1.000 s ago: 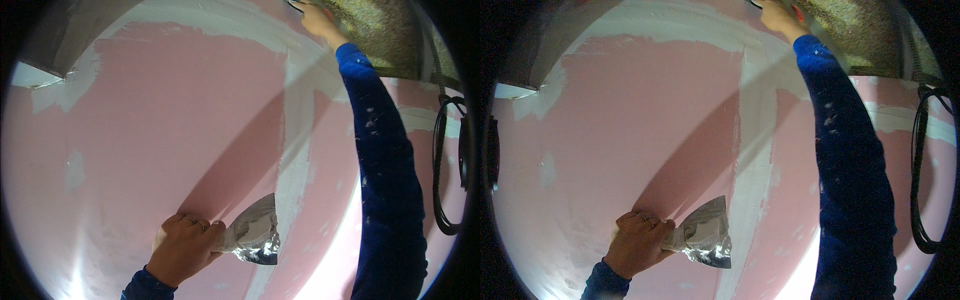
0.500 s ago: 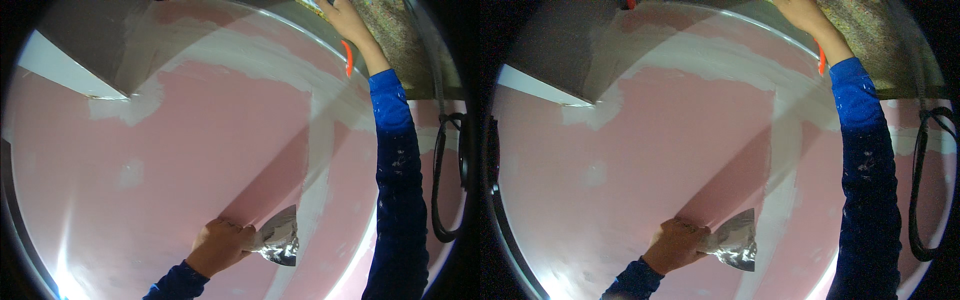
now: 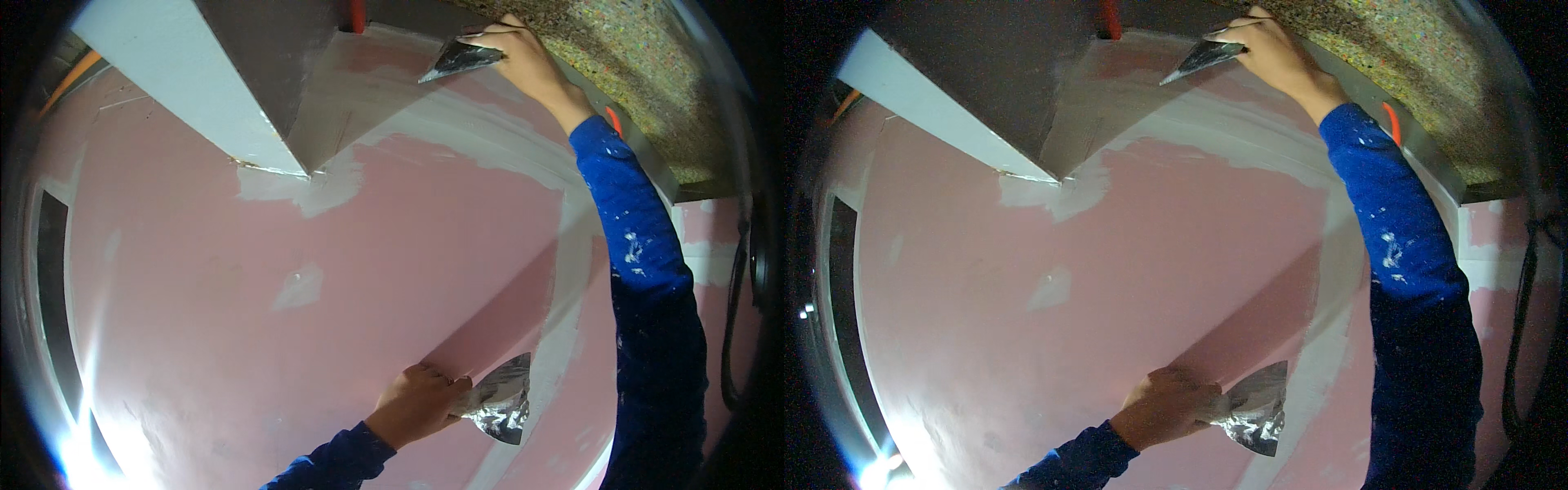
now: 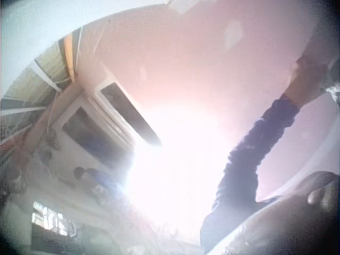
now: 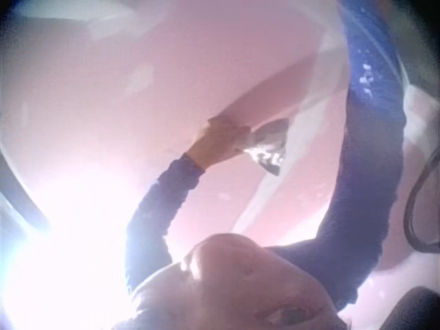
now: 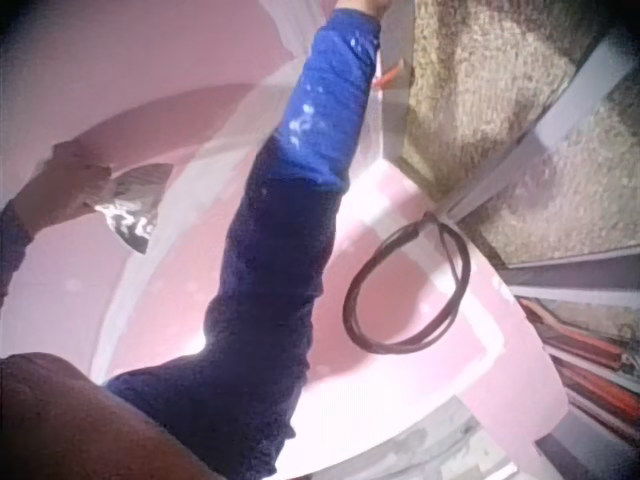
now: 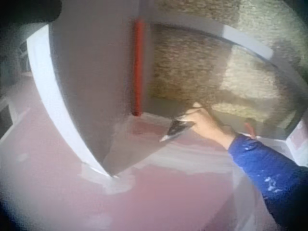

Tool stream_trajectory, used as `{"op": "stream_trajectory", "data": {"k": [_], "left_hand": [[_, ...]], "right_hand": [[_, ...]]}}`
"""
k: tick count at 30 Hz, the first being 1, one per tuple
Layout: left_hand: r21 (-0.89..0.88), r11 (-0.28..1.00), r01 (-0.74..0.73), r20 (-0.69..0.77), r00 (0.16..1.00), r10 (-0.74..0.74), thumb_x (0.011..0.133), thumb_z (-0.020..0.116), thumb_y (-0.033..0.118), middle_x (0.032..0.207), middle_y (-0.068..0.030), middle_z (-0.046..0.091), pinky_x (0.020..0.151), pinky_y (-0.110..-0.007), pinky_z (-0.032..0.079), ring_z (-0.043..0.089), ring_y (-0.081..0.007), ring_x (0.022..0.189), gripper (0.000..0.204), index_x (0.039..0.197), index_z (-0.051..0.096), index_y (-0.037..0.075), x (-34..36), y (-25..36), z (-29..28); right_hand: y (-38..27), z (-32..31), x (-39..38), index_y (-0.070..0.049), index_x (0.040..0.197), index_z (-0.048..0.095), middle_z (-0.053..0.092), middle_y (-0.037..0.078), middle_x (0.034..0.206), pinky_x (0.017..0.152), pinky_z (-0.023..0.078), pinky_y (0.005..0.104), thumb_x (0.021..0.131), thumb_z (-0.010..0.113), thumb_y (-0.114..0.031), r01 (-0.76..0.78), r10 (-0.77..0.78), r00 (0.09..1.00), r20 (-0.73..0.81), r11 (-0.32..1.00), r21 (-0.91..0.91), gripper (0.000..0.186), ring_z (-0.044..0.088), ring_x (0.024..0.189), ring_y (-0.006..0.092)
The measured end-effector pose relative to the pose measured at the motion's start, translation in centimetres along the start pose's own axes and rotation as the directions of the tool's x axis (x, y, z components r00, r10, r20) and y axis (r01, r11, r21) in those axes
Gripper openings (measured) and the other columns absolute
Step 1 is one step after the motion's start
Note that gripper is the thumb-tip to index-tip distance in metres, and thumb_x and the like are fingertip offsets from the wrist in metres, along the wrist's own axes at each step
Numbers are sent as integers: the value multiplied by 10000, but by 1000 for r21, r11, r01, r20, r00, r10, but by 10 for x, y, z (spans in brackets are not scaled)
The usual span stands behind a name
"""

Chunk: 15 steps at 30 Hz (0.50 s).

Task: The person applies white joint compound to a pink ceiling using a putty knife and a hawk. They repeatedly scoop compound from the hawk and spread it along seams and joints on the ceiling surface.

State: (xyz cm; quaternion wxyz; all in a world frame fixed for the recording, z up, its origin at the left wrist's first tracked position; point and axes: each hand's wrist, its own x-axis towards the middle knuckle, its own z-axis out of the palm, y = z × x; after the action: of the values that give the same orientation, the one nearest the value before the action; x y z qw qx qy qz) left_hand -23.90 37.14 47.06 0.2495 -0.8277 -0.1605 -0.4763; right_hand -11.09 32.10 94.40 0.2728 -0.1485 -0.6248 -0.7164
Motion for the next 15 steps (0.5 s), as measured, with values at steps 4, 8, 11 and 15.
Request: {"op": "stream_trajectory", "data": {"k": [4, 8, 11, 15], "left_hand": [[29, 999, 19, 48, 999, -20, 776, 849, 368, 809, -74, 727, 729, -394, 610, 738, -264, 767, 397, 1038, 685, 120, -1, -1, 2], [31, 999, 27, 72, 997, -29, 800, 821, 411, 842, -97, 722, 708, -433, 626, 734, -294, 764, 399, 1053, 691, 131, -2, -1, 3], [28, 999, 38, 93, 995, -41, 798, 823, 403, 816, -103, 719, 689, -427, 622, 731, -295, 759, 391, 1050, 690, 135, -3, 0, 3], [15, 999, 41, 56, 998, -42, 795, 822, 393, 803, -110, 720, 675, -419, 619, 733, -295, 758, 379, 1038, 688, 135, -2, -1, 3]], "right_hand": [[-20, 29, 28, -119, 1250, 698, 717, 152, 1162, 1000, 505, 455, 892, 629, -48, 69, -66, 992, -110, 997, 19, 372, 647, 1138, 364], [-28, 51, 42, -202, 1279, 706, 697, 143, 1244, 1022, 513, 440, 866, 680, -47, 111, -119, 982, -144, 992, -62, 443, 639, 1172, 341], [-30, 63, 51, -237, 1318, 681, 685, 167, 1260, 996, 538, 458, 856, 712, -87, 24, -21, 996, -85, 999, 39, 486, 646, 1167, 367], [-31, 68, 62, -270, 1351, 658, 690, 109, 1269, 998, 529, 426, 839, 698, -21, 62, -67, 994, -91, 996, -59, 571, 636, 1163, 338]]}}
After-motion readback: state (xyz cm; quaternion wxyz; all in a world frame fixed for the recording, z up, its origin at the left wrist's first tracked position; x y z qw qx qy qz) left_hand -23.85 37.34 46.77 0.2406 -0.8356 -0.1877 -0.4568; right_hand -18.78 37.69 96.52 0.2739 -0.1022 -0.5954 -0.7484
